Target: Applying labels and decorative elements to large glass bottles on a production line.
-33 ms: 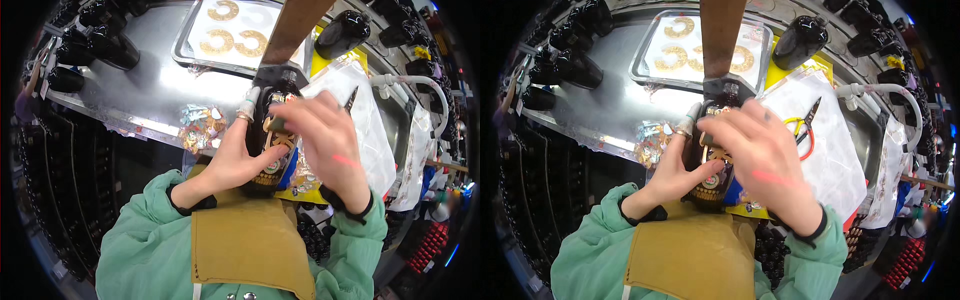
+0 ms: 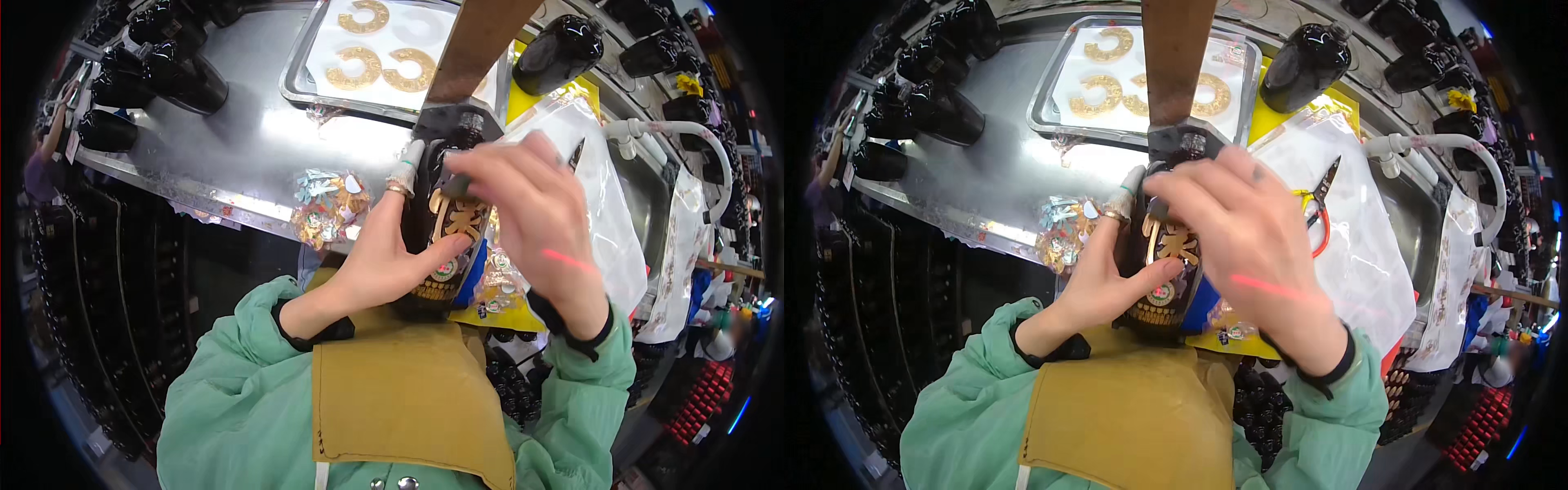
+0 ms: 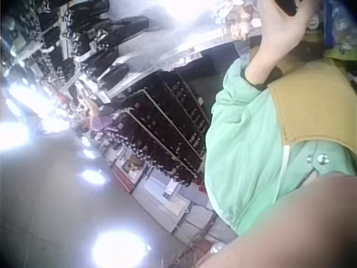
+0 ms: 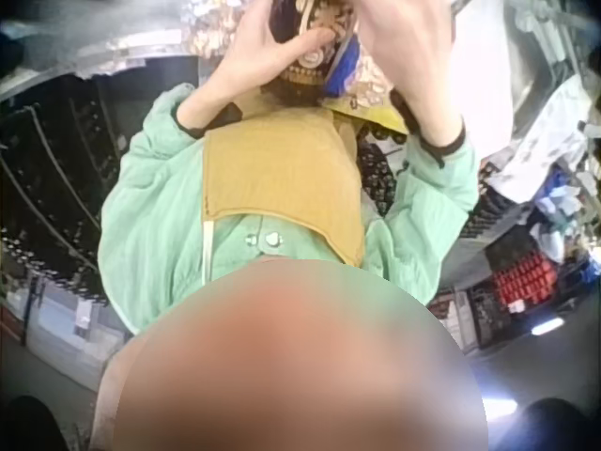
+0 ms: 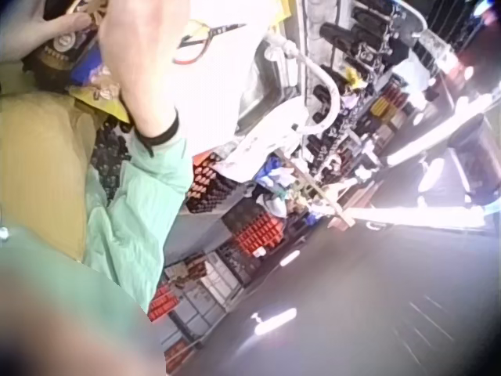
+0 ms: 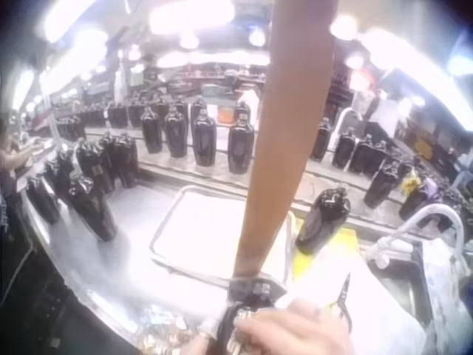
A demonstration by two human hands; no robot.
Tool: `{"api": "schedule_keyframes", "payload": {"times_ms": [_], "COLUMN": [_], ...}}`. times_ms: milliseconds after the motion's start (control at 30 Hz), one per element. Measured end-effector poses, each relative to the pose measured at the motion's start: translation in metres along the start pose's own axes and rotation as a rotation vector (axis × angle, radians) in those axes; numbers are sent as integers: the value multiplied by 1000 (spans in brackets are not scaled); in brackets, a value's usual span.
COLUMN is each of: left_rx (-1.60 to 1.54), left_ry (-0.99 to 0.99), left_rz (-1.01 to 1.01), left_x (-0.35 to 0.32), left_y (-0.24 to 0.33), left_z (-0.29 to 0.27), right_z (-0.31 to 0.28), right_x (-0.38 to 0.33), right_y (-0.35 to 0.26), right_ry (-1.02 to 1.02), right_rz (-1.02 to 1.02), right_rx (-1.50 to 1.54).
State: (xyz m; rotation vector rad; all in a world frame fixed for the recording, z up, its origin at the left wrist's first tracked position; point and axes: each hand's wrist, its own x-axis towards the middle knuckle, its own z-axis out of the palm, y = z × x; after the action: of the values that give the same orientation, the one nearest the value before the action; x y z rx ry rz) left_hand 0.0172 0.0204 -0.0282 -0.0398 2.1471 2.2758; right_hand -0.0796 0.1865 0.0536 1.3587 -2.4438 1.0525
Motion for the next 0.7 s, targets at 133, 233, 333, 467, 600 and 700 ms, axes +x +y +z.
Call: {"api": "schedule_keyframes", "payload": {"times_ms": [133,233,333,467,600,700], "left_rx": [-39,-639,-500,-384,-370,-369], "left_ry": [-42,-126,-207,-177,-136,-169], "left_rz": [31,-129,-109,-177,-191,-162], "left_x": [-1,1,4,2,0,0], "left_y": [-7,6,13,9,5,3], "left_z": [-3,-8,-12,-16,-13,-13], "right_z": [-2,2,1,18,10,12], "right_x": [5,1,-11,-65,-71,-64], "right_y": [-2,1,15,-2,-16,-5], "right_ry": [-32,2,204,125,68,270], "right_rz": [-64,27,-115,-281,-300,-186], "right_rx": [-127,-42,-249,-193,-127,-260]}}
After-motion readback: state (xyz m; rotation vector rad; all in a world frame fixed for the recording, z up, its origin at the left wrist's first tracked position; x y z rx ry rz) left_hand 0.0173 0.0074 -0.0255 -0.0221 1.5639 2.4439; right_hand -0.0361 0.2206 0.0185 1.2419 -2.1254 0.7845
